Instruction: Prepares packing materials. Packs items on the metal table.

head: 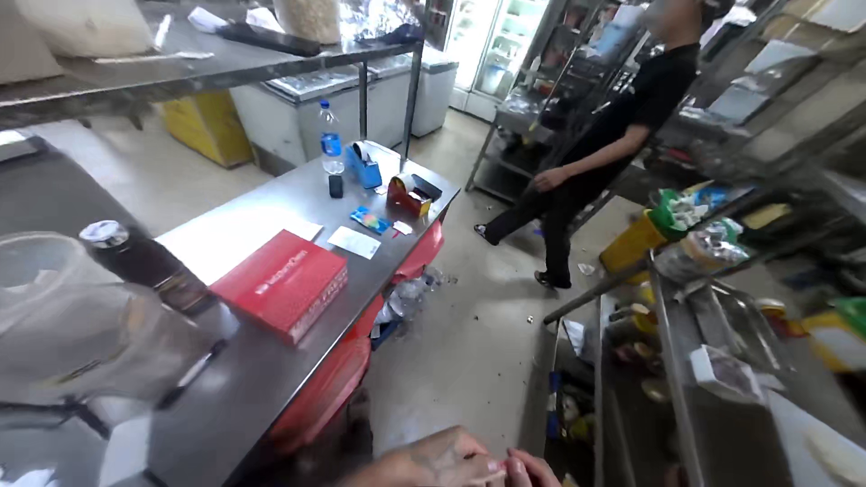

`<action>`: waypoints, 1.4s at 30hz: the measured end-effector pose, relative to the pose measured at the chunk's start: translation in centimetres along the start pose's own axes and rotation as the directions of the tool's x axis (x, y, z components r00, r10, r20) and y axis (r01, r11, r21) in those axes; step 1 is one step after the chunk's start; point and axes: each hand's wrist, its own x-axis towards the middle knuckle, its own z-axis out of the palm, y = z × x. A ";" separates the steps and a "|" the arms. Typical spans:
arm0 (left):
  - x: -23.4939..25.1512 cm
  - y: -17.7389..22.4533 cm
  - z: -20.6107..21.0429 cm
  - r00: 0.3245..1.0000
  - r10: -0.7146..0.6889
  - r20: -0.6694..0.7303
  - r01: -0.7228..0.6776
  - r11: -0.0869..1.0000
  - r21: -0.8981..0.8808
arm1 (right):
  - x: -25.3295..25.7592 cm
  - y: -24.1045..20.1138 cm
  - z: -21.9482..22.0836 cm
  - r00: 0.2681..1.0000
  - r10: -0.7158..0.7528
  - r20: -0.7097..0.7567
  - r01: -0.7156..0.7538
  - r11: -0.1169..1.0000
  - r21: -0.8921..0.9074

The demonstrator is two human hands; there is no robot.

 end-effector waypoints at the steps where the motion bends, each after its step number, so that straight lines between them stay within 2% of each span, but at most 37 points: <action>1: 0.0 0.2 -2.1 1.000 -0.004 -0.010 0.004 0.999 -0.034 | 1.8 -0.6 1.4 1.000 0.017 -0.009 -0.017 1.000 -0.013; 6: 0.6 1.2 -13.2 0.982 -0.041 -0.183 0.008 0.984 -0.178 | 12.3 -3.1 9.6 0.999 0.044 0.027 -0.044 0.999 -0.013; 8: 1.0 1.9 -17.5 0.970 -0.116 -0.216 0.068 0.973 -0.220 | 16.6 -2.8 12.1 0.997 -0.003 0.079 0.005 1.000 -0.026; 10: 1.4 1.7 -20.0 0.965 -0.134 -0.225 0.071 0.961 -0.267 | 19.1 -1.9 13.2 0.991 0.044 0.124 -0.038 0.998 -0.049; 13: 2.9 1.4 -24.4 0.938 -0.056 -0.342 -0.015 0.980 -0.200 | 24.3 -1.1 15.4 0.972 0.131 0.197 -0.135 0.991 0.004; 16: 4.4 1.7 -27.8 0.882 -0.099 -0.461 0.040 0.990 -0.135 | 29.2 0.4 17.6 0.948 0.172 0.268 -0.195 0.979 0.062; 19: 6.7 1.4 -31.5 0.830 -0.135 -0.541 0.075 0.989 -0.131 | 34.0 3.2 19.9 0.941 0.112 0.320 -0.138 0.989 0.060; 23: 11.1 1.2 -35.7 0.751 -0.191 -0.632 0.041 0.969 -0.245 | 41.6 7.4 22.0 0.906 -0.135 0.400 0.115 0.991 0.075; 25: 13.1 2.1 -36.9 0.718 -0.262 -0.645 0.058 0.946 -0.320 | 45.0 8.6 22.2 0.871 -0.181 0.457 0.164 0.984 0.077; 30: 17.3 4.0 -39.8 0.655 -0.325 -0.682 0.034 0.914 -0.404 | 52.7 9.1 22.4 0.785 -0.183 0.592 0.176 0.982 0.071; 36: 19.1 4.1 -41.9 0.562 -0.381 -0.735 0.028 0.896 -0.443 | 56.2 10.1 24.2 0.721 -0.120 0.682 0.055 0.992 0.115; 38: 18.8 4.2 -42.3 0.549 -0.385 -0.742 0.075 0.907 -0.415 | 57.1 9.6 24.3 0.653 -0.028 0.757 -0.034 0.997 0.066; 40: 18.1 4.2 -43.6 0.546 -0.363 -0.755 0.109 0.924 -0.366 | 59.1 9.5 25.2 0.533 0.081 0.843 -0.209 0.977 0.038; 42: 17.5 4.5 -44.6 0.563 -0.338 -0.754 0.128 0.937 -0.325 | 60.8 9.6 25.6 0.388 0.155 0.908 -0.419 0.908 0.024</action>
